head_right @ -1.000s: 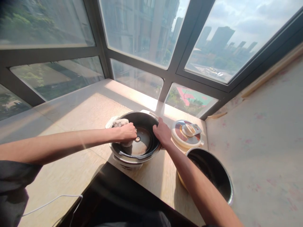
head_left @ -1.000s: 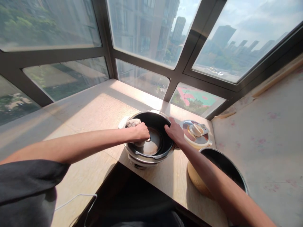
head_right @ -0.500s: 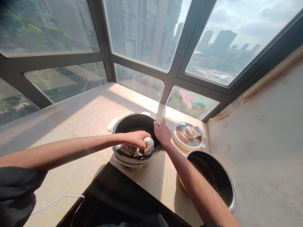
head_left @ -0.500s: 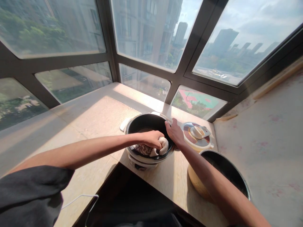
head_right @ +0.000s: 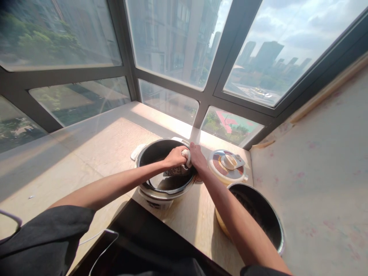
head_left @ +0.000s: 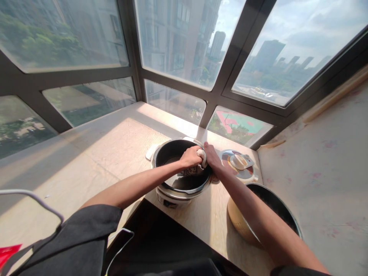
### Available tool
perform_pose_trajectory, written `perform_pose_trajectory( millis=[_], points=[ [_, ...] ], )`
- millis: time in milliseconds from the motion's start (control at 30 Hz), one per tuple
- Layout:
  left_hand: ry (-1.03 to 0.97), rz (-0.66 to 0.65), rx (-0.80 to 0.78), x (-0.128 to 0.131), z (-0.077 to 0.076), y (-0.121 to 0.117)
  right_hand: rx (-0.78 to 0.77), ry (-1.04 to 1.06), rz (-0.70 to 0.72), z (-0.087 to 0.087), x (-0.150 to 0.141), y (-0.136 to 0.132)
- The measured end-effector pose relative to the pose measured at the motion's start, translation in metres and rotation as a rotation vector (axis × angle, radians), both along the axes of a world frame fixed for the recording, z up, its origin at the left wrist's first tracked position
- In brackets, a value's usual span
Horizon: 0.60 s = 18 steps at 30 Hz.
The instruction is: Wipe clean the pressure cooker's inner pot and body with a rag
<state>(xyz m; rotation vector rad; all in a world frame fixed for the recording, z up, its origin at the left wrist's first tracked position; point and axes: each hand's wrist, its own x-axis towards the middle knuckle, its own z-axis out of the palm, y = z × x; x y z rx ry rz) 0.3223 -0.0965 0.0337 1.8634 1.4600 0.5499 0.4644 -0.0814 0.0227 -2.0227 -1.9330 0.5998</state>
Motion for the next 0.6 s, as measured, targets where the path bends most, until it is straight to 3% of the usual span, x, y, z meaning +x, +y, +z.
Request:
perform_pose_trajectory(
  millis=[133, 267, 333, 600],
  points=[
    [0.061, 0.0, 0.104, -0.014, 0.009, 0.012, -0.041, 0.102, -0.072, 0.007, -0.005, -0.007],
    [0.332, -0.087, 0.334, -0.041, 0.024, 0.02, -0.04, 0.098, -0.062, 0.012, -0.008, -0.014],
    [0.43, -0.075, 0.368, -0.056, 0.033, 0.025, -0.054, 0.075, -0.061, 0.014, -0.008, -0.016],
    [0.308, 0.14, 0.332, -0.11, 0.061, 0.05, -0.075, 0.028, -0.019, 0.015, -0.007, -0.019]
  ],
)
